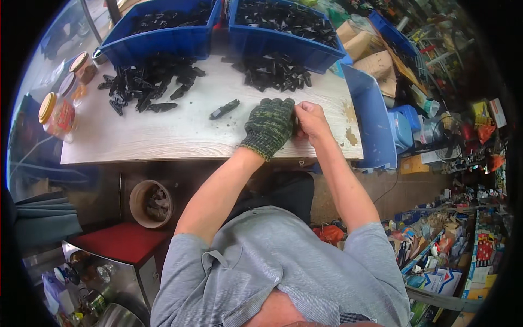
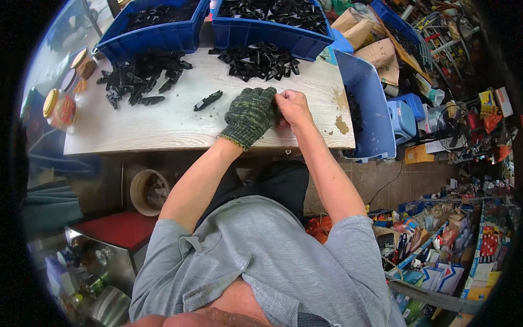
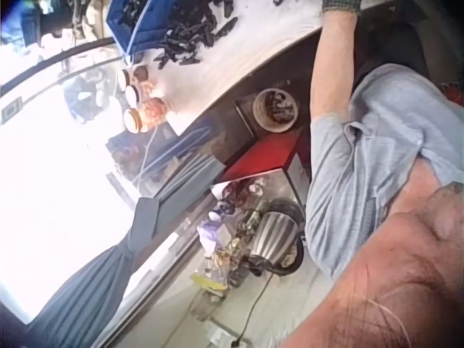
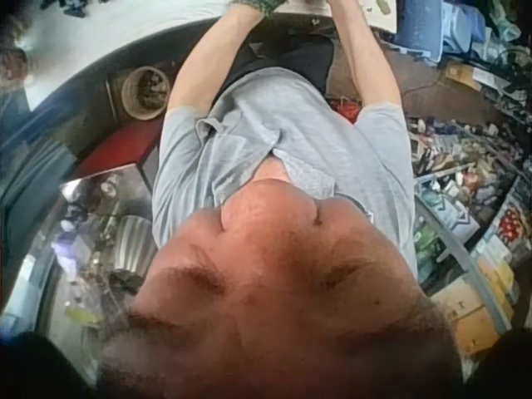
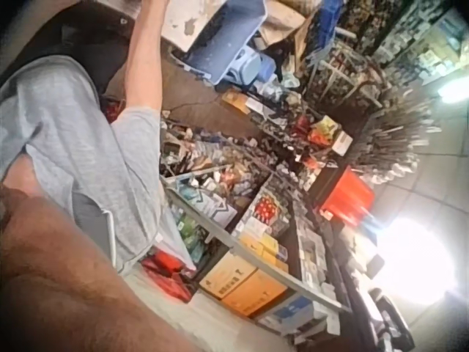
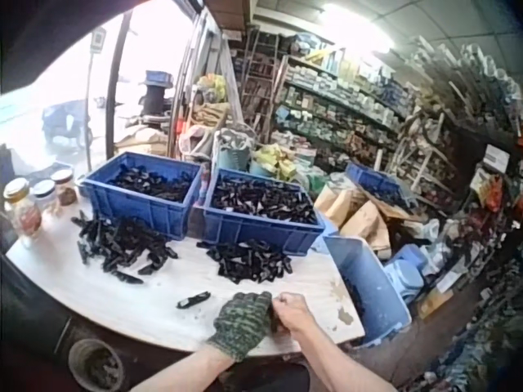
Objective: Picking small black plastic parts from storage bins and assembling them on a workbench.
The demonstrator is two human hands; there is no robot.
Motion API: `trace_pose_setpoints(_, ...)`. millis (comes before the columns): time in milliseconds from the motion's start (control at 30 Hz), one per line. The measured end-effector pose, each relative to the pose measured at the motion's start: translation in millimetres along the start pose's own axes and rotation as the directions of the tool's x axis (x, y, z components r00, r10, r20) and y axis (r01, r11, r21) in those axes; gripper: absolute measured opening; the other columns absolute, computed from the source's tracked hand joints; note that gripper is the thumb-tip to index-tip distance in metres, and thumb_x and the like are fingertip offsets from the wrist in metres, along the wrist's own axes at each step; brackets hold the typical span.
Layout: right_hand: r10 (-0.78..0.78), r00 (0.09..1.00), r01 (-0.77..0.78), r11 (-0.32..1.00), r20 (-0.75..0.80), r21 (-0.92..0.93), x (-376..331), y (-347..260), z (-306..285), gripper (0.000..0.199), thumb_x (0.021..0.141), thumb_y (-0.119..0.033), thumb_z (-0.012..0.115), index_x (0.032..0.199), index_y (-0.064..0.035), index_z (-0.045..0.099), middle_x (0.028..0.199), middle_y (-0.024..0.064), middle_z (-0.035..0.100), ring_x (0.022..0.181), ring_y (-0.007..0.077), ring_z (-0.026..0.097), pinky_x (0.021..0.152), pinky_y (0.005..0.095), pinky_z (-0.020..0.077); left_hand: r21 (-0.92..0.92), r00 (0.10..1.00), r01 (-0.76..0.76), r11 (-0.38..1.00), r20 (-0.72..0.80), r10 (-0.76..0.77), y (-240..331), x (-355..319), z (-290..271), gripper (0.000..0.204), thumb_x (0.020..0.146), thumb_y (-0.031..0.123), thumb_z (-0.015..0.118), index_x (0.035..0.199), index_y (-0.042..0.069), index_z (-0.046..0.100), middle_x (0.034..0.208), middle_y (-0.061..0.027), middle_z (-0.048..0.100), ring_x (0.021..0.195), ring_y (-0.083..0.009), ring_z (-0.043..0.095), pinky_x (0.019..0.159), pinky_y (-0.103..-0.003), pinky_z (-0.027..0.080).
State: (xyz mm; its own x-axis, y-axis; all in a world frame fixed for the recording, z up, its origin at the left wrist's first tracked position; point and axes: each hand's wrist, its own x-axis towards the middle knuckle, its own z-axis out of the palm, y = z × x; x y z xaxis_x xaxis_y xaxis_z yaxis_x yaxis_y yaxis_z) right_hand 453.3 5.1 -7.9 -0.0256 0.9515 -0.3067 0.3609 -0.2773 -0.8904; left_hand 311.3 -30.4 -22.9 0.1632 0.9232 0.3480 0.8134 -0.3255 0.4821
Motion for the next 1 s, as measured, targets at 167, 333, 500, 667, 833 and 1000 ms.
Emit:
trace_pose_setpoints(167, -0.128, 0.992, 0.128, 0.988, -0.002, 0.084, -8.1, -3.4, 9.6, 0.021, 0.091, -0.025, 0.063, 0.091, -0.0040, 0.069, 0.061, 0.0011, 0.054, 0.042, 0.0109, 0.047, 0.039, 0.0264, 0.0380, -0.221, 0.986, 0.081, 0.972, -0.122, -0.110, -17.8, -5.6, 6.4, 0.026, 0.089, 0.024, 0.060, 0.107, 0.008, 0.066, 0.101, -0.0163, 0.068, 0.096, -0.0365, 0.064, 0.082, -0.047, 0.051)
trace_pose_setpoints(333, -0.232, 0.972, 0.225, 0.968, 0.050, 0.111, -16.4, -2.2, 23.5, 0.023, 0.094, -0.023, 0.063, 0.108, -0.0048, 0.070, 0.062, 0.0005, 0.056, 0.043, 0.0090, 0.045, 0.042, 0.0245, 0.0369, -0.348, 0.928, 0.196, 0.917, -0.235, -0.288, -29.1, 0.7, 6.3, 0.028, 0.093, 0.029, 0.054, 0.108, 0.007, 0.063, 0.100, -0.0191, 0.068, 0.093, -0.0374, 0.065, 0.081, -0.049, 0.050)
trace_pose_setpoints(500, -0.343, 0.937, 0.329, 0.932, 0.074, 0.150, -14.1, 10.4, 31.4, 0.022, 0.095, -0.021, 0.062, 0.107, -0.0042, 0.068, 0.063, 0.0005, 0.057, 0.047, 0.0076, 0.047, 0.043, 0.0236, 0.0364, -0.205, 0.927, 0.141, 0.969, -0.317, -0.202, -31.5, -1.7, 8.6, 0.024, 0.095, 0.024, 0.055, 0.108, 0.007, 0.066, 0.097, -0.0175, 0.069, 0.091, -0.0336, 0.066, 0.083, -0.047, 0.051)
trace_pose_setpoints(667, -0.380, 0.924, 0.378, 0.897, -0.037, 0.230, -17.4, 16.8, 35.7, 0.021, 0.099, -0.023, 0.054, 0.095, -0.0041, 0.062, 0.060, -0.0005, 0.051, 0.048, 0.0069, 0.043, 0.045, 0.0237, 0.0382, -0.450, 0.903, 0.327, 0.831, -0.111, -0.416, -15.4, -31.0, -24.4, 0.026, 0.091, 0.025, 0.059, 0.111, 0.008, 0.065, 0.105, -0.0143, 0.068, 0.094, -0.0326, 0.065, 0.083, -0.045, 0.051)
trace_pose_setpoints(833, -0.264, 0.964, 0.253, 0.893, -0.024, 0.373, -35.3, 0.8, 41.3, 0.023, 0.100, -0.028, 0.046, 0.087, -0.0087, 0.051, 0.058, -0.0023, 0.038, 0.047, 0.0082, 0.037, 0.043, 0.0274, 0.0422, 0.317, 0.789, 0.279, 0.906, -0.613, -0.029, -64.6, -53.4, -65.7, 0.026, 0.087, 0.026, 0.066, 0.107, 0.010, 0.068, 0.098, -0.0112, 0.070, 0.089, -0.0316, 0.065, 0.082, -0.044, 0.051)
trace_pose_setpoints(1000, -0.242, 0.970, 0.226, 0.879, -0.016, 0.420, -35.5, 1.9, 38.9, 0.024, 0.100, -0.030, 0.046, 0.085, -0.0112, 0.048, 0.059, -0.0021, 0.034, 0.047, 0.0090, 0.036, 0.041, 0.0301, 0.0447, 0.271, 0.940, 0.282, 0.920, -0.272, -0.208, -65.1, -53.4, -79.4, 0.023, 0.087, 0.023, 0.068, 0.106, 0.009, 0.069, 0.089, -0.0122, 0.070, 0.085, -0.0333, 0.066, 0.080, -0.044, 0.052)
